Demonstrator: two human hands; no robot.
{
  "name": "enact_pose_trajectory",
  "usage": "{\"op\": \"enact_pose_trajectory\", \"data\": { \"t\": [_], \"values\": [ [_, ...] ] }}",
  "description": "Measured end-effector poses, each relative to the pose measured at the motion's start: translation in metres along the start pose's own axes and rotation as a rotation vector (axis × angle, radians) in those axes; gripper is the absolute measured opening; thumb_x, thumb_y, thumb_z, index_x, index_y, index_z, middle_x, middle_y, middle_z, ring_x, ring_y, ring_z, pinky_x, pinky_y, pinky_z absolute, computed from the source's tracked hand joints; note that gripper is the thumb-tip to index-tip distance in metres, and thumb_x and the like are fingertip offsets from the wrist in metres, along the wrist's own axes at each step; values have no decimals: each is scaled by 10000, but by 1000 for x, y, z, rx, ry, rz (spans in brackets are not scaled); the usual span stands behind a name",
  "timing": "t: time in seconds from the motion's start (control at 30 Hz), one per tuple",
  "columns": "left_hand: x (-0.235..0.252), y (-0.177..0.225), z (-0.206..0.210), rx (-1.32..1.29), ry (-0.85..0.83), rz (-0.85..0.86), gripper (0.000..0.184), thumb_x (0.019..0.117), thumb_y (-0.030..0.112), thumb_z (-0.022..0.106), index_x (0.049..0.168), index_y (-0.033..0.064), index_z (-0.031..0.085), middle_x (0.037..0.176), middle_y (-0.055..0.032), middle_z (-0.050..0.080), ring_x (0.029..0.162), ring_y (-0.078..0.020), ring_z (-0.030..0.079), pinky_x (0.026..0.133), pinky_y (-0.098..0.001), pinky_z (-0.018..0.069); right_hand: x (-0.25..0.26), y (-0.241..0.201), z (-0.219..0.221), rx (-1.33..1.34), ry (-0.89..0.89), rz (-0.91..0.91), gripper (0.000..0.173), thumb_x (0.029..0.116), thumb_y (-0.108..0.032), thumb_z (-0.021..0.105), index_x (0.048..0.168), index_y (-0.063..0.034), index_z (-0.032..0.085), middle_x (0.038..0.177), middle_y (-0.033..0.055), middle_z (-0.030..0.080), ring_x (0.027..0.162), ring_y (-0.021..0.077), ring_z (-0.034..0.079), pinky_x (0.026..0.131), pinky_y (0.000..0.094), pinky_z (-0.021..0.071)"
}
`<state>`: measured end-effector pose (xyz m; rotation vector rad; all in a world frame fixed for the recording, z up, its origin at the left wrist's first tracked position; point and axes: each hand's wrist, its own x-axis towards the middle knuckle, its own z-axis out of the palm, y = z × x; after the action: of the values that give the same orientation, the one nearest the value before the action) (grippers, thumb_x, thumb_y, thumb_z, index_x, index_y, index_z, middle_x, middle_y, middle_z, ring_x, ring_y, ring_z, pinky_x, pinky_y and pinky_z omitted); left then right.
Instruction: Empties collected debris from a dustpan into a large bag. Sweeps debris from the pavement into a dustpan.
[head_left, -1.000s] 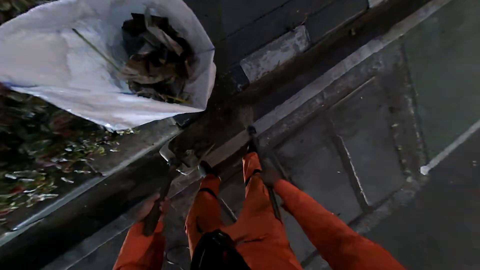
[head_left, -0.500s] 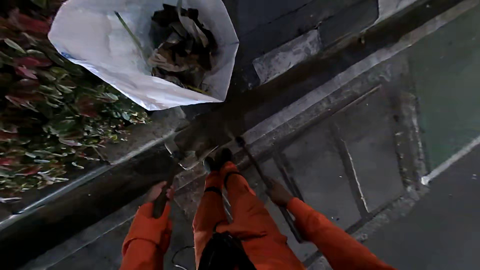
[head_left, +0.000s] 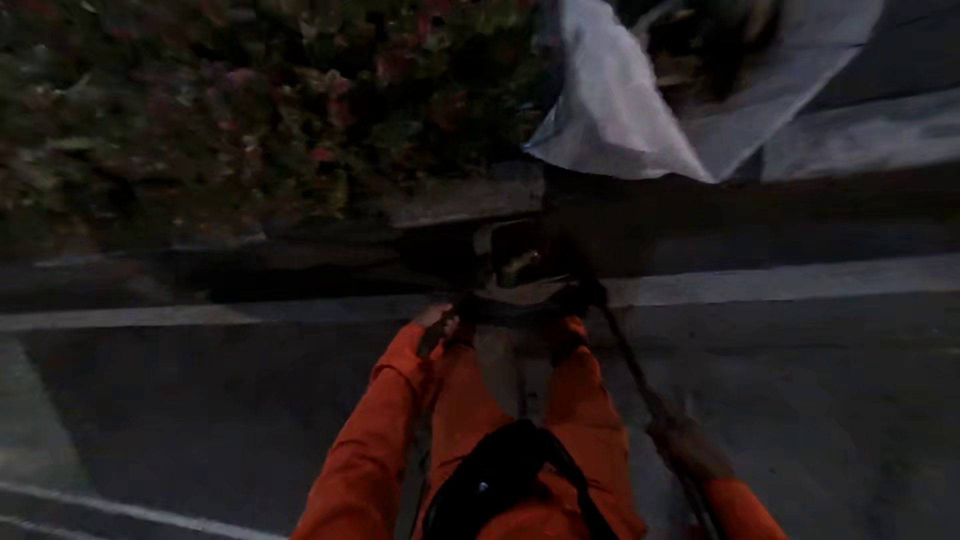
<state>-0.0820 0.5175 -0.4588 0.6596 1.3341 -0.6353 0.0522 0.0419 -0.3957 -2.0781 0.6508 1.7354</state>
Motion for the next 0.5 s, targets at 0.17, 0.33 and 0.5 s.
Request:
{"op": "enact_pose_trajectory", "data": {
  "t": [0.17,0.33,0.5],
  "values": [
    [-41,1,-103,-199,-208,-123,361,1111,281,239,1051,74,529,669,-4,539,438,-39,506,377,-151,440,47,-85,70,24,221,-10,562,1049,-189,568,1550,-24,373,1312,291,593,1066,371,649,918,535,534],
    [-17,32,-143,-130,-82,-220,430,1108,337,190,934,91,498,630,7,514,423,-47,505,361,-164,437,128,-123,185,-345,121,-331,580,1056,-319,535,1537,-20,407,1510,203,499,1406,315,479,1167,462,403],
    [-28,50,-131,21,124,-147,321,1115,269,251,966,86,469,644,-9,501,424,-47,472,370,-157,405,43,-121,234,-488,-93,-265,657,998,-251,624,1568,-55,362,1478,244,515,1356,401,518,1126,563,414]
  ]
}}
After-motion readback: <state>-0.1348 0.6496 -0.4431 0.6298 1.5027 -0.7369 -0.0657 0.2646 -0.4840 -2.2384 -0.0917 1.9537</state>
